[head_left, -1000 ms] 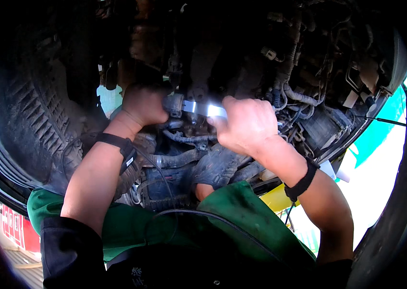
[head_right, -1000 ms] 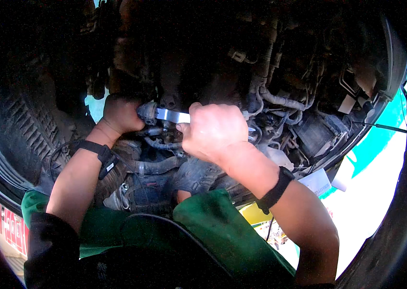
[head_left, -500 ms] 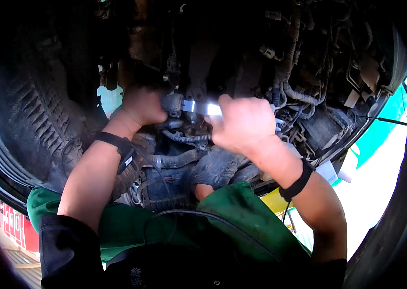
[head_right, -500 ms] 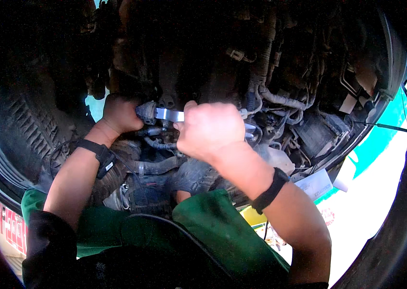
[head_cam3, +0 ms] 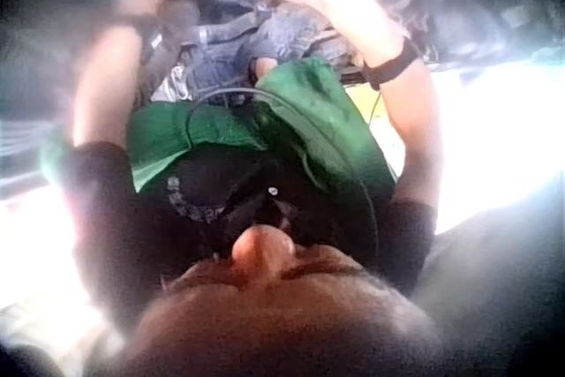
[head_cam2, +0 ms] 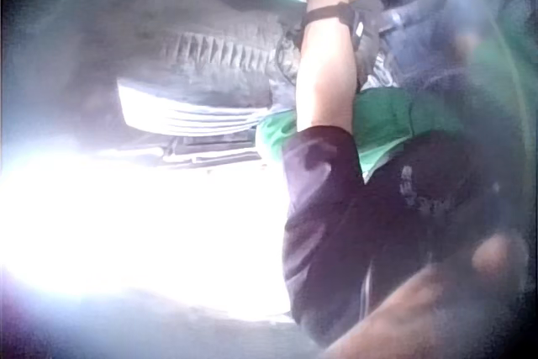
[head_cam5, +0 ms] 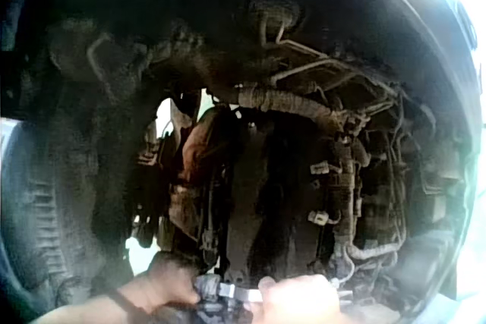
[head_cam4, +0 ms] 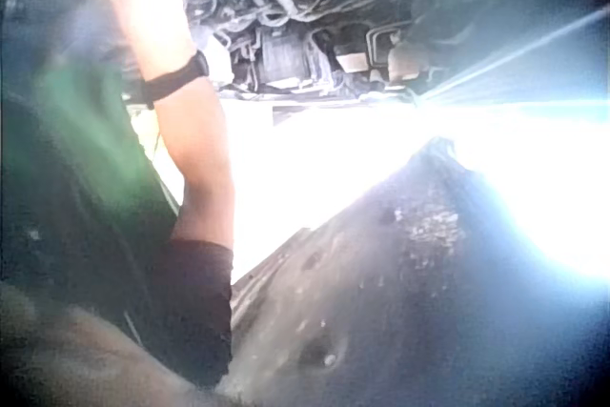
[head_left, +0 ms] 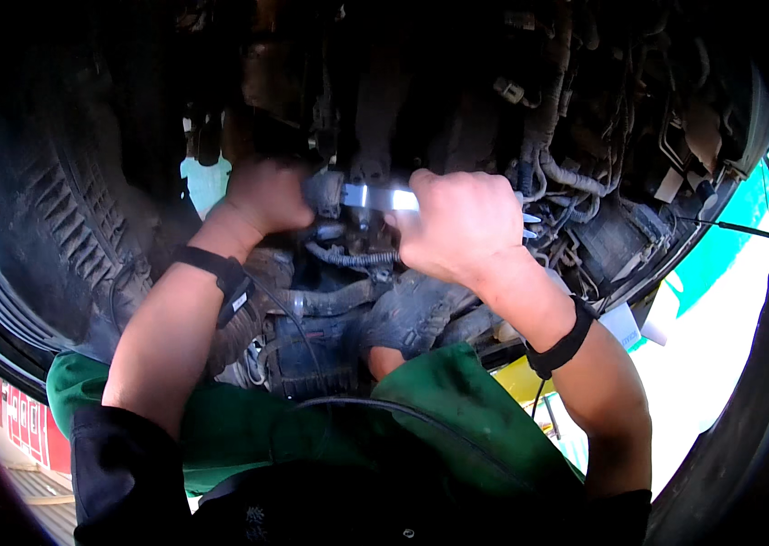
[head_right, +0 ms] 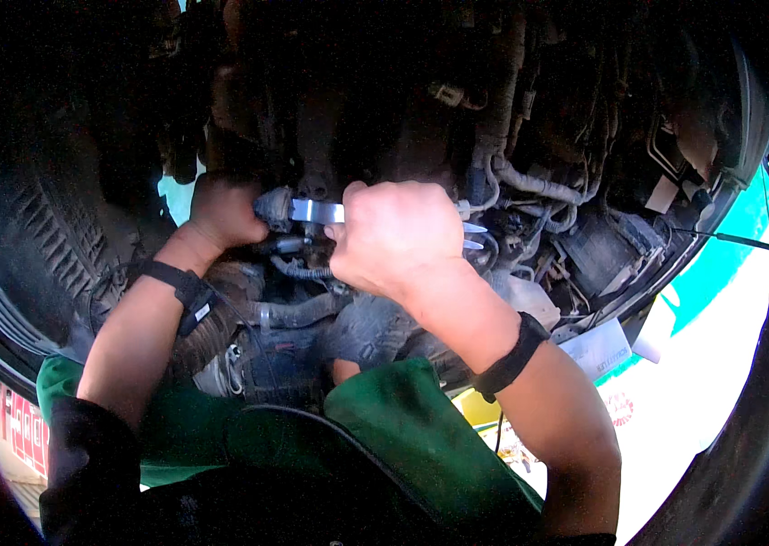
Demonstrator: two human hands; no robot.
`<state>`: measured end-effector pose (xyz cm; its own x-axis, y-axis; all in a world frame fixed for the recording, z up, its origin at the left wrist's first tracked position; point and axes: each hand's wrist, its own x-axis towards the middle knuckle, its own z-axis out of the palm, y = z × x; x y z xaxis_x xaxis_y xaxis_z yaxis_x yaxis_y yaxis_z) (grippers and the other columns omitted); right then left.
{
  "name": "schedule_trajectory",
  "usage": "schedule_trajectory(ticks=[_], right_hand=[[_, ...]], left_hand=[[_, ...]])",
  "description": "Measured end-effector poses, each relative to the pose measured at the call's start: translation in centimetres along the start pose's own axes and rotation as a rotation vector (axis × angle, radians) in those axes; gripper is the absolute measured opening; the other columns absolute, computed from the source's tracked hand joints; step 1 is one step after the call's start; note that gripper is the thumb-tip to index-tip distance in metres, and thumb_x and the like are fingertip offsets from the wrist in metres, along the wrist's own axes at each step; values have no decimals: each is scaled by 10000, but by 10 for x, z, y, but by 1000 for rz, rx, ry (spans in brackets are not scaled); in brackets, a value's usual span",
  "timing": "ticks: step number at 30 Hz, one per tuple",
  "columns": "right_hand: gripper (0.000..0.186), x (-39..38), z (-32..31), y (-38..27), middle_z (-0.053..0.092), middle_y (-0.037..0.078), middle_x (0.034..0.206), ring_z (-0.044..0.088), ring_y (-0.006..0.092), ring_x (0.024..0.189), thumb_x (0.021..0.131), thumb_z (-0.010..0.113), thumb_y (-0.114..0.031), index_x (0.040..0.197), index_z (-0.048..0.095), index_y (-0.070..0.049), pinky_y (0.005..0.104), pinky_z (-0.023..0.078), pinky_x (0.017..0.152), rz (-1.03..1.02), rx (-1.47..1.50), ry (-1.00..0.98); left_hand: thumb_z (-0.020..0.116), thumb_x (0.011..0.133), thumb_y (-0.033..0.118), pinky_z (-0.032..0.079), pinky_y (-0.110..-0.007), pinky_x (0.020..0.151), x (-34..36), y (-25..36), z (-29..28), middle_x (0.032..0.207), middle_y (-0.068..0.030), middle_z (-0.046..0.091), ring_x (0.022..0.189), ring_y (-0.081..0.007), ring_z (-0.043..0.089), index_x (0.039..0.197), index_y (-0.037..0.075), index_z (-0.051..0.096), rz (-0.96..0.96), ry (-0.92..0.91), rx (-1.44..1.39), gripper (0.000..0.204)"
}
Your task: The person works on engine components under the hood of a vehicle. Using a pry tool, they detach a connector and manipulate various hoses and wires.
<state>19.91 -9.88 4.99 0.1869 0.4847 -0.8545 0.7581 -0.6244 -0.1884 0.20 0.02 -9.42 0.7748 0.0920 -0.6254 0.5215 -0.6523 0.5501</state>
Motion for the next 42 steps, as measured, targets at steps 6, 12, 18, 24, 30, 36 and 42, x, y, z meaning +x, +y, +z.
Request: schedule_trajectory(ticks=[6, 12, 18, 24, 30, 36, 42], right_hand=[[261, -4, 2, -11, 696, 164, 715, 706, 341, 707, 799, 688, -300, 761, 697, -42, 436, 566, 669, 5, -40, 36], [259, 1, 3, -1, 688, 160, 692, 696, 343, 665, 784, 695, -300, 756, 692, -42, 424, 559, 627, -5, 15, 27], [130, 2, 3, -10, 686, 140, 674, 693, 332, 635, 700, 674, -197, 687, 705, -72, 420, 559, 594, -129, -83, 160], [99, -5, 4, -6, 675, 140, 655, 691, 313, 618, 731, 665, -167, 721, 645, -71, 427, 553, 579, -91, -13, 127], [263, -23, -12, 2, 655, 134, 647, 669, 300, 577, 823, 752, -263, 847, 631, -32, 396, 521, 533, -80, -17, 113], [215, -11, -14, 17, 670, 44, 863, 655, 126, 757, 944, 725, -186, 1011, 598, -26, 288, 549, 698, 106, 1205, 62], [200, -6, -16, 23, 669, 104, 1107, 630, 172, 1047, 928, 707, -106, 1100, 645, -25, 314, 480, 944, -196, 1465, 195]], left_hand=[[706, 669, 289, 597, -425, 749, 1, 0, -1, 882, -148, 742, 800, -331, 728, 881, 126, 757, 8, 12, -45, 272], [714, 637, 270, 596, -435, 776, 1, 0, 0, 877, -151, 739, 826, -335, 723, 928, 122, 768, -15, -22, -34, 331], [704, 615, 244, 592, -435, 741, -3, -4, 6, 862, -138, 739, 805, -319, 722, 930, 133, 772, 98, 143, -24, 340], [689, 587, 227, 590, -411, 676, 0, -7, 10, 818, -128, 730, 729, -316, 711, 872, 129, 759, 138, 164, -70, 309], [701, 595, 258, 586, -421, 693, -2, -7, 9, 836, -135, 731, 758, -326, 712, 851, 123, 746, 45, 21, -130, 293], [727, 578, 276, 573, -427, 699, -1, -7, 4, 848, -92, 723, 786, -322, 698, 883, 135, 738, 113, 70, -39, 337], [738, 559, 265, 565, -428, 700, 0, -5, 0, 861, -101, 714, 802, -320, 692, 875, 123, 727, 103, 45, -75, 346]])
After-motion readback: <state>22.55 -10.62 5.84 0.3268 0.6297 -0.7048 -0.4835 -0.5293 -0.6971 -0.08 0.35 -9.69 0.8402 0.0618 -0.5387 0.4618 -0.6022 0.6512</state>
